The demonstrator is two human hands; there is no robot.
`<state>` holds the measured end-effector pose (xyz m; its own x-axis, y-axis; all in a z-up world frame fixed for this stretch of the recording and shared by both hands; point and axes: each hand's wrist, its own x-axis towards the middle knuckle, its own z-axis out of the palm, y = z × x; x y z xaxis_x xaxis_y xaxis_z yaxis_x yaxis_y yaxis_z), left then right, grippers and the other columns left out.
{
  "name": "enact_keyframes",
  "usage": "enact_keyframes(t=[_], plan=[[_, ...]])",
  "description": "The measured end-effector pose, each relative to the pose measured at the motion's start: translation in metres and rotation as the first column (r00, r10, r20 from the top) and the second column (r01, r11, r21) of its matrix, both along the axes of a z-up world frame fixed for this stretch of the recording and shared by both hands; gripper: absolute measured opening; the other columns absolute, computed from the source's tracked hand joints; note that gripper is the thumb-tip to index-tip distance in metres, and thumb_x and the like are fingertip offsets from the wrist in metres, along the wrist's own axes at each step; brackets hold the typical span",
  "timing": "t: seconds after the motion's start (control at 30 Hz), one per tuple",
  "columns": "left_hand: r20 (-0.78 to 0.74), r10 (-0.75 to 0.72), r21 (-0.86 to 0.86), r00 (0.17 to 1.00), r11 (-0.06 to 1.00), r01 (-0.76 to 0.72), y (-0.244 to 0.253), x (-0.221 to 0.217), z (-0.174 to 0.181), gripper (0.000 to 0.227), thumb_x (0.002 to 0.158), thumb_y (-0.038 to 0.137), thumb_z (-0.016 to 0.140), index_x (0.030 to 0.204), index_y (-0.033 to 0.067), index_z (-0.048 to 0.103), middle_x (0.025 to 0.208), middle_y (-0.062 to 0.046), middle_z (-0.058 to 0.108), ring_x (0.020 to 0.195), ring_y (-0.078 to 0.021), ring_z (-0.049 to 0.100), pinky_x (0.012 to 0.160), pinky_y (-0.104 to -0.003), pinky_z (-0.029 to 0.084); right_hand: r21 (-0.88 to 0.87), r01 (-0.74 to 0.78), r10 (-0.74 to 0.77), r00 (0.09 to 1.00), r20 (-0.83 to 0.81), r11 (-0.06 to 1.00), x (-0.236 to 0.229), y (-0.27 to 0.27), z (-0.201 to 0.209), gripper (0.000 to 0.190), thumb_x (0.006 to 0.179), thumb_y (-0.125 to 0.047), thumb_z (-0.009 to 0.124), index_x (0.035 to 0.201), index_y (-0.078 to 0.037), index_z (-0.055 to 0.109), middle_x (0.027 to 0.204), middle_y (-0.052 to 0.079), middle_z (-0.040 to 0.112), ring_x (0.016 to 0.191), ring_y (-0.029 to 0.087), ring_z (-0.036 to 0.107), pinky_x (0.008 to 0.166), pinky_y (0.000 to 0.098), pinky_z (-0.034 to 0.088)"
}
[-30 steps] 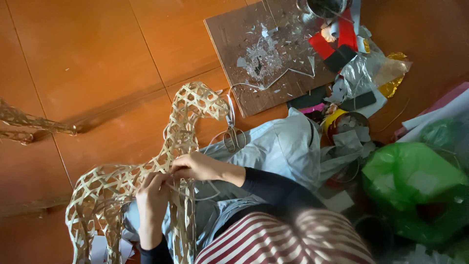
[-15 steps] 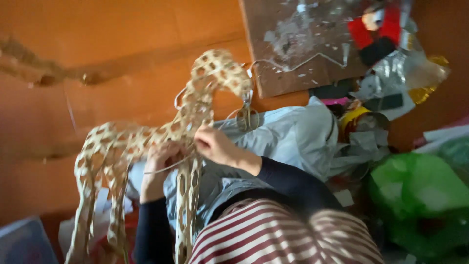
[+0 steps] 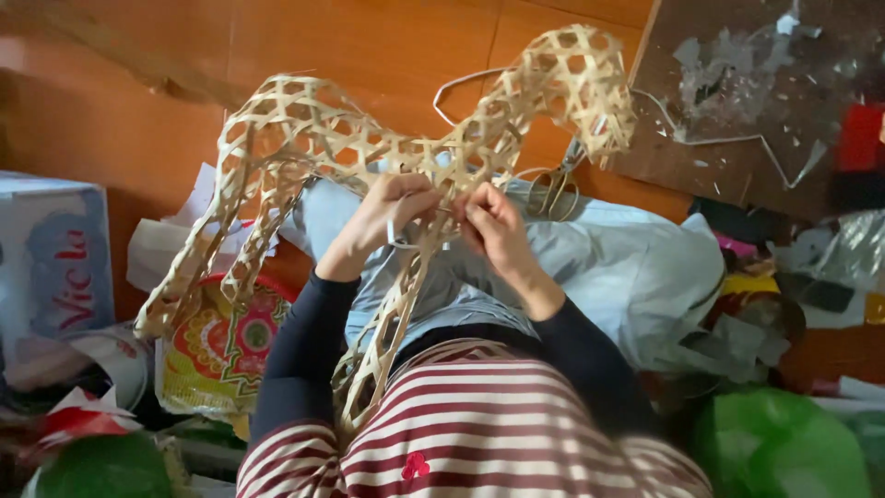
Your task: Assembling and weaving a decorative animal figure using bamboo strips and tape.
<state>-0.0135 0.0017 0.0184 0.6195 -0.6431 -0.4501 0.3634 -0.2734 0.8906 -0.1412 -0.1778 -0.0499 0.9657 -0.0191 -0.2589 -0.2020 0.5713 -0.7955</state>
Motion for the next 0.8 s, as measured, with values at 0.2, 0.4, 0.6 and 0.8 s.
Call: enact_keyframes(t=[0.2, 0.4, 0.6, 0.8], plan=[[0.120, -0.105, 0.018, 0.987, 0.994, 0.104, 0.000, 0.001, -0.006, 0.025, 0.099, 0.017, 0.063, 0.083, -0.0023, 0.069, 0.073, 0.000, 0.062, 0.070, -0.0058, 0.054, 0.061, -0.026, 0.043, 0.025, 0.016, -0.016, 1.000, -0.017, 1.000, -0.006, -0.007, 0.013, 0.017, 0.107, -0.017, 0.054, 0.094, -0.008, 0.049, 0.095, 0.002, 0.062, 0.051, 0.004, 0.040, 0.044, 0.0189, 0.029], [0.378, -0.200, 0.193, 0.904, 0.972, 0.135, -0.010, -0.004, -0.018, 0.021, 0.096, 0.016, 0.064, 0.086, -0.0030, 0.065, 0.069, -0.007, 0.060, 0.064, -0.0128, 0.054, 0.059, -0.030, 0.044, -0.354, -0.028, 0.097, 0.979, 0.181, 0.935, -0.011, -0.013, 0.024, 0.021, 0.109, -0.021, 0.058, 0.097, -0.004, 0.053, 0.104, 0.004, 0.065, 0.071, 0.005, 0.048, 0.061, 0.0209, 0.041], [0.523, -0.270, 0.158, 0.808, 0.963, 0.220, -0.020, -0.006, 0.014, 0.013, 0.085, 0.012, 0.074, 0.086, -0.0003, 0.068, 0.078, -0.010, 0.069, 0.067, -0.0190, 0.066, 0.061, -0.034, 0.052, -0.554, 0.156, 0.046, 0.942, 0.333, 0.818, -0.004, -0.014, 0.034, 0.015, 0.102, -0.014, 0.067, 0.098, 0.000, 0.066, 0.112, 0.006, 0.055, 0.095, 0.009, 0.054, 0.079, 0.0216, 0.049], [0.627, -0.249, 0.179, 0.738, 0.968, 0.175, -0.021, -0.015, 0.006, 0.012, 0.082, 0.006, 0.072, 0.092, 0.0013, 0.071, 0.085, -0.012, 0.072, 0.076, -0.0253, 0.071, 0.068, -0.037, 0.055, -0.679, 0.046, 0.183, 0.947, 0.262, 0.733, -0.004, -0.039, 0.023, 0.006, 0.096, -0.003, 0.069, 0.101, -0.004, 0.073, 0.107, 0.006, 0.065, 0.083, 0.008, 0.058, 0.065, 0.0213, 0.051]])
